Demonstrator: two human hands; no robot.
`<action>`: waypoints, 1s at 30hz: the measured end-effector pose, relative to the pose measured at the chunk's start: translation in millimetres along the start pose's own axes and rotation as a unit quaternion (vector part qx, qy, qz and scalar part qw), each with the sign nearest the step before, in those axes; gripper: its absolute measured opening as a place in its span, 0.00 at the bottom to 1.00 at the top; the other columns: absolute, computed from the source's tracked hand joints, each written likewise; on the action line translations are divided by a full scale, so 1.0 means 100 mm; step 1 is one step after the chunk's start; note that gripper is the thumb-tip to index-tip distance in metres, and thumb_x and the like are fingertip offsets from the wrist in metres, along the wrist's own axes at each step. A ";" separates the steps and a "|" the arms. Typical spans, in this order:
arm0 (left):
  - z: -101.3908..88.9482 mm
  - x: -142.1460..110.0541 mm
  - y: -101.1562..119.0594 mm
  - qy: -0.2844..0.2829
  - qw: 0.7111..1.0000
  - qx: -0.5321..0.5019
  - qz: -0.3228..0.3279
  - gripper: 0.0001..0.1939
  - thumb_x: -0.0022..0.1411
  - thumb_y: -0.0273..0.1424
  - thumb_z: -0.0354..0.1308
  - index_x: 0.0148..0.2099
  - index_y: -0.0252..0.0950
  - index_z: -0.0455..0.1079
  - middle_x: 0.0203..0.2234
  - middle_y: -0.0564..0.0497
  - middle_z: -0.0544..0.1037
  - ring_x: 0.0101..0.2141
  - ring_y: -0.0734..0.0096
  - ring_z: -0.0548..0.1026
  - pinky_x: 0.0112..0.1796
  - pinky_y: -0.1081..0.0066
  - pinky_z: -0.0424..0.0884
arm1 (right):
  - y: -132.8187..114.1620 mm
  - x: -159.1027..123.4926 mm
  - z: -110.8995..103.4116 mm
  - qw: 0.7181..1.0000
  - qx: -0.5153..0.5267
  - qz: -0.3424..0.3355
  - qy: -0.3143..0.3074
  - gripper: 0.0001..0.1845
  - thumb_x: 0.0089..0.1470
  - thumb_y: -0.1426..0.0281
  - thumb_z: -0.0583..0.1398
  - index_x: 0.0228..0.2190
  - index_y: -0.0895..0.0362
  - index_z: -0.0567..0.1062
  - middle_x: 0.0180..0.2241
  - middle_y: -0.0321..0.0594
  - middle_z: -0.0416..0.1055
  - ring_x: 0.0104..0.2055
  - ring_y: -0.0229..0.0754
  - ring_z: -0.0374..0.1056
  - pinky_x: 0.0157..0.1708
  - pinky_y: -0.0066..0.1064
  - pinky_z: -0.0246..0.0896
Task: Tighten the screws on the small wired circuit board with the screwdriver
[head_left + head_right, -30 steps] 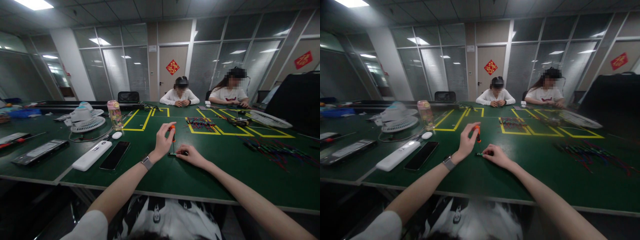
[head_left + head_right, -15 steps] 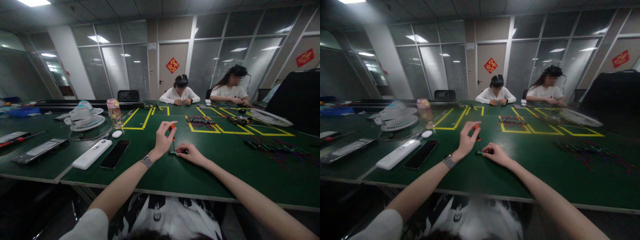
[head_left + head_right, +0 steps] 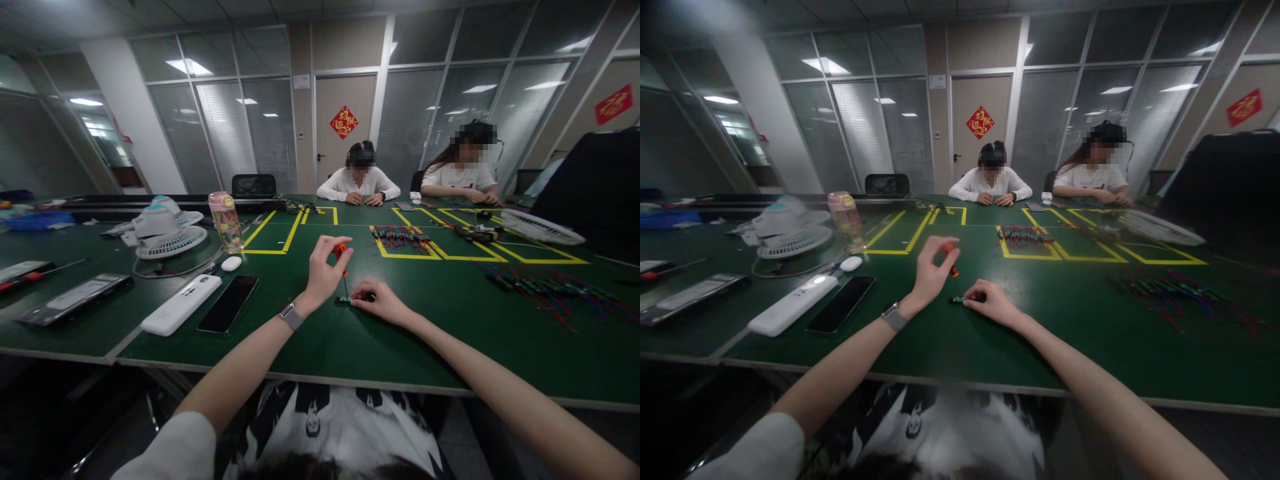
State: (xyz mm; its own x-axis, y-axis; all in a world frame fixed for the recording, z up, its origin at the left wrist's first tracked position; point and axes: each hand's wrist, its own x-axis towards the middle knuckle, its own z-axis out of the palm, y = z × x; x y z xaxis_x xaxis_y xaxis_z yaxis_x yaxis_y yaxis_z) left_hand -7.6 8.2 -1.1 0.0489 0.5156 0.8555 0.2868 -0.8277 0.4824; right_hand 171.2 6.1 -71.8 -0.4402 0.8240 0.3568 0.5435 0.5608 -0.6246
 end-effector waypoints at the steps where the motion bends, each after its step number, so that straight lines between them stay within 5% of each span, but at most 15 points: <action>1: 0.00 0.01 0.00 -0.004 1.000 0.005 -0.004 0.09 0.64 0.32 0.57 0.45 0.37 0.73 0.35 0.50 0.72 0.37 0.71 0.71 0.42 0.71 0.68 | 0.00 0.00 0.00 1.000 0.001 0.002 0.000 0.06 0.51 0.68 0.64 0.30 0.58 0.80 0.29 0.39 0.71 0.30 0.39 0.66 0.32 0.30 0.62; 6: -0.02 0.05 -0.02 -0.061 0.997 -0.045 -0.014 0.14 0.70 0.30 0.46 0.52 0.38 0.69 0.45 0.47 0.74 0.47 0.69 0.72 0.48 0.69 0.67 | -0.01 0.01 0.02 1.000 -0.004 0.004 0.000 0.06 0.50 0.69 0.64 0.31 0.58 0.80 0.28 0.39 0.71 0.30 0.39 0.66 0.31 0.31 0.61; 11: -0.04 0.08 -0.03 -0.055 0.998 -0.025 -0.023 0.10 0.65 0.31 0.55 0.47 0.37 0.73 0.35 0.50 0.73 0.37 0.72 0.72 0.42 0.72 0.68 | -0.01 0.02 0.03 1.000 -0.010 0.001 0.001 0.06 0.50 0.69 0.64 0.31 0.58 0.80 0.28 0.39 0.70 0.29 0.38 0.65 0.30 0.30 0.60; 16: -0.03 0.08 -0.04 -0.090 0.993 -0.068 -0.045 0.15 0.69 0.30 0.47 0.55 0.38 0.68 0.42 0.48 0.74 0.42 0.71 0.73 0.45 0.71 0.68 | 0.02 0.02 0.03 1.000 -0.015 -0.007 0.000 0.07 0.50 0.69 0.64 0.32 0.58 0.80 0.28 0.38 0.70 0.29 0.38 0.65 0.30 0.30 0.60; 21: -0.03 0.09 -0.05 -0.064 0.997 -0.031 -0.041 0.11 0.64 0.33 0.57 0.48 0.39 0.72 0.36 0.50 0.74 0.37 0.72 0.72 0.41 0.72 0.69 | 0.03 0.01 0.02 1.000 -0.010 -0.009 0.000 0.07 0.50 0.70 0.64 0.33 0.58 0.80 0.28 0.39 0.70 0.29 0.39 0.65 0.31 0.30 0.60; 27: -0.01 0.08 -0.08 -0.102 0.989 -0.091 -0.063 0.17 0.69 0.29 0.46 0.58 0.41 0.65 0.48 0.47 0.73 0.43 0.71 0.74 0.45 0.70 0.69 | 0.00 0.01 0.01 1.000 -0.005 -0.010 -0.005 0.07 0.51 0.70 0.63 0.33 0.58 0.80 0.29 0.39 0.70 0.30 0.39 0.65 0.32 0.31 0.61; 30: 0.00 0.07 -0.09 -0.084 0.989 -0.100 -0.065 0.16 0.67 0.29 0.51 0.56 0.39 0.67 0.43 0.48 0.74 0.38 0.72 0.75 0.42 0.71 0.70 | -0.01 0.00 0.00 1.000 -0.005 -0.008 -0.006 0.07 0.51 0.70 0.63 0.33 0.58 0.80 0.29 0.39 0.70 0.30 0.39 0.65 0.32 0.31 0.61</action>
State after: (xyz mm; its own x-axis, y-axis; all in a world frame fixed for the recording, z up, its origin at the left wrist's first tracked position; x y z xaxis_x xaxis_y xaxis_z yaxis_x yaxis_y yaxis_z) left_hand -10.2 19.0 0.9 0.1878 0.6361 0.7484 0.1078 -0.7707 0.6280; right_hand 170.2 5.3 -71.3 -0.4571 0.8135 0.3595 0.5432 0.5754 -0.6114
